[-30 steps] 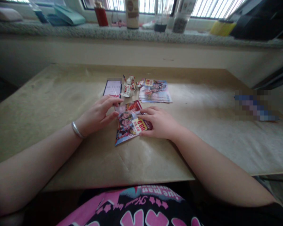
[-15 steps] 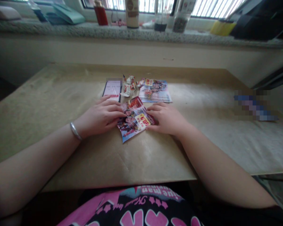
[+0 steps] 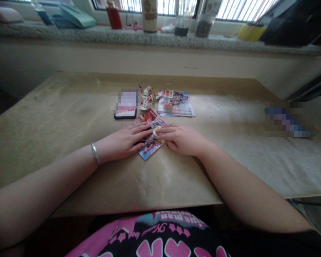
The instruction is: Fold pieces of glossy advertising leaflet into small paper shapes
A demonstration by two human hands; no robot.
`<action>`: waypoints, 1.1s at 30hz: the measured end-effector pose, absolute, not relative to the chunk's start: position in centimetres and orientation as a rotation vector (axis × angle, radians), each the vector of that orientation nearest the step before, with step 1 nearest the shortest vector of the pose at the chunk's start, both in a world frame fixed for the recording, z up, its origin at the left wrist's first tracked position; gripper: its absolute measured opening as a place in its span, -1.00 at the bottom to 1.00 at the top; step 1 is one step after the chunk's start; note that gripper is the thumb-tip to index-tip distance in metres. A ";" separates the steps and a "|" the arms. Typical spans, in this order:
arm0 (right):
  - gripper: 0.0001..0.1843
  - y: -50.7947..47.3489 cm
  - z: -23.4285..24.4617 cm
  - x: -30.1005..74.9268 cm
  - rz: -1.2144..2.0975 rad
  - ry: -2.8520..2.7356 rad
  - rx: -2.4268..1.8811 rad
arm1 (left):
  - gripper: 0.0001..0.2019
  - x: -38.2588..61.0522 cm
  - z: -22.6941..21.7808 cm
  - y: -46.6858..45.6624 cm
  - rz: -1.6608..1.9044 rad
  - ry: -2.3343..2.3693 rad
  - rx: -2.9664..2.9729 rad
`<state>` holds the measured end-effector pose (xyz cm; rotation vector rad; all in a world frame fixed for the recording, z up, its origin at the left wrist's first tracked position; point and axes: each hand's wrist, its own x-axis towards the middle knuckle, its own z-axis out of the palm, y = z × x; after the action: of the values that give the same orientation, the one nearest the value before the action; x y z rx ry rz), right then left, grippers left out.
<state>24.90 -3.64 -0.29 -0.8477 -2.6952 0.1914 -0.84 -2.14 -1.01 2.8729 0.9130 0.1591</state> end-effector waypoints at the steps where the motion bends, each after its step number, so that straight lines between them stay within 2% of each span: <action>1: -0.54 -3.6 -0.3 24.9 0.199 -2.697 -0.845 | -0.45 -0.8 -1.0 -2.2 0.126 0.917 2.866; 9: -0.56 -3.7 -0.1 24.2 0.147 -2.684 -1.067 | -0.30 -0.3 -0.8 -2.5 -0.008 1.056 2.812; 18: -0.59 -3.4 -0.1 25.0 -0.043 -2.622 -1.294 | -0.39 -0.4 -0.3 -2.5 0.043 1.195 2.879; 28: -0.62 -3.2 0.2 25.5 -0.099 -2.579 -1.474 | -0.55 0.5 0.9 -3.9 -0.083 1.601 2.921; 33: -0.62 -2.8 -0.3 26.2 -0.018 -2.584 -1.311 | -0.58 0.3 1.0 -3.8 0.023 1.682 2.966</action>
<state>26.15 -2.84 -0.30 -1.3108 -2.5845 -0.0182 0.30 -3.81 0.97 2.9664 1.6817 0.0233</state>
